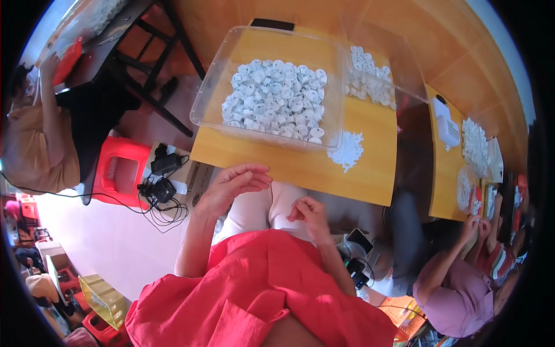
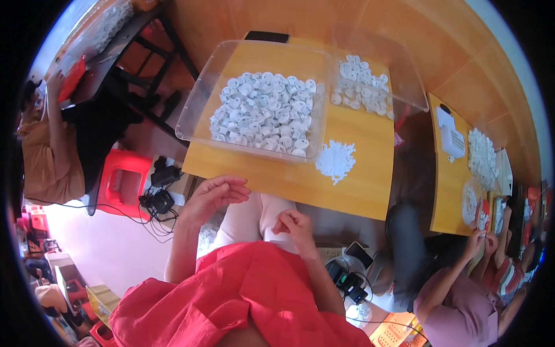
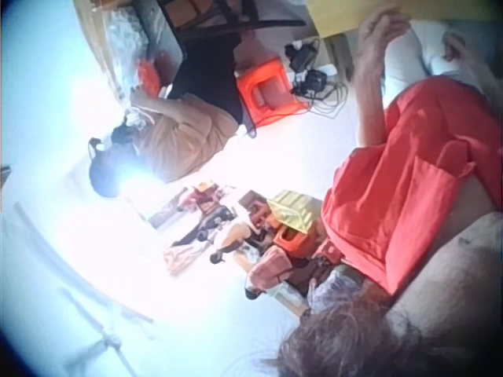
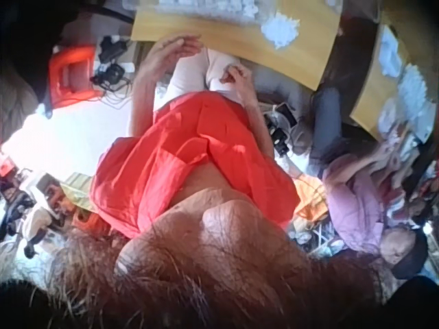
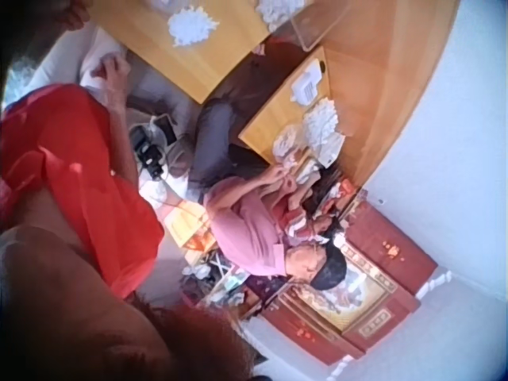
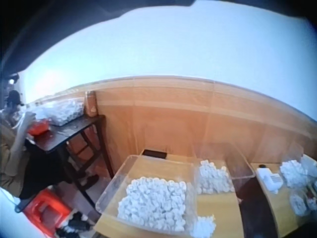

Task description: Assembling small white plastic components by hand at a workbench.

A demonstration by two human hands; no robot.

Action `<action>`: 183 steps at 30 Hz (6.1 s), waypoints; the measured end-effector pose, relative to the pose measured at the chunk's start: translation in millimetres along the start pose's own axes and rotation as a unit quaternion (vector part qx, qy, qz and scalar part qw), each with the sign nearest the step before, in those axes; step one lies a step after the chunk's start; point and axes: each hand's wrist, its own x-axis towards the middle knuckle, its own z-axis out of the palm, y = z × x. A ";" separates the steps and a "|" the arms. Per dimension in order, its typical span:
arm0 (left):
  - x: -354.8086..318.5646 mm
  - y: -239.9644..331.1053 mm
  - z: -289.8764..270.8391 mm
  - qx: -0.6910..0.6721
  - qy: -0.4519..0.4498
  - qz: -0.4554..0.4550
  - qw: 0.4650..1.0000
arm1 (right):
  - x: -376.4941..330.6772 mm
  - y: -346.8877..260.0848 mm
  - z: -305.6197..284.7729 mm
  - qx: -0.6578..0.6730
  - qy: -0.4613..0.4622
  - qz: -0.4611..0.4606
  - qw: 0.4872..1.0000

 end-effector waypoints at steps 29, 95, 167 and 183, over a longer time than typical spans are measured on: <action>241.5 83.7 -64.3 0.820 0.145 0.060 0.551 | 52.4 110.7 33.6 -0.688 -0.127 -0.182 0.691; 26.4 -24.1 32.4 -0.181 -0.077 0.004 0.980 | 6.1 -17.8 -82.0 -0.556 0.187 -0.464 0.664; 23.2 -15.9 59.3 -0.058 -0.094 0.022 0.994 | -27.9 -107.3 40.2 -0.352 0.045 -0.480 0.802; 25.1 -19.4 60.9 -0.081 -0.094 0.023 0.992 | -36.3 -117.6 43.7 -0.383 0.057 -0.478 0.789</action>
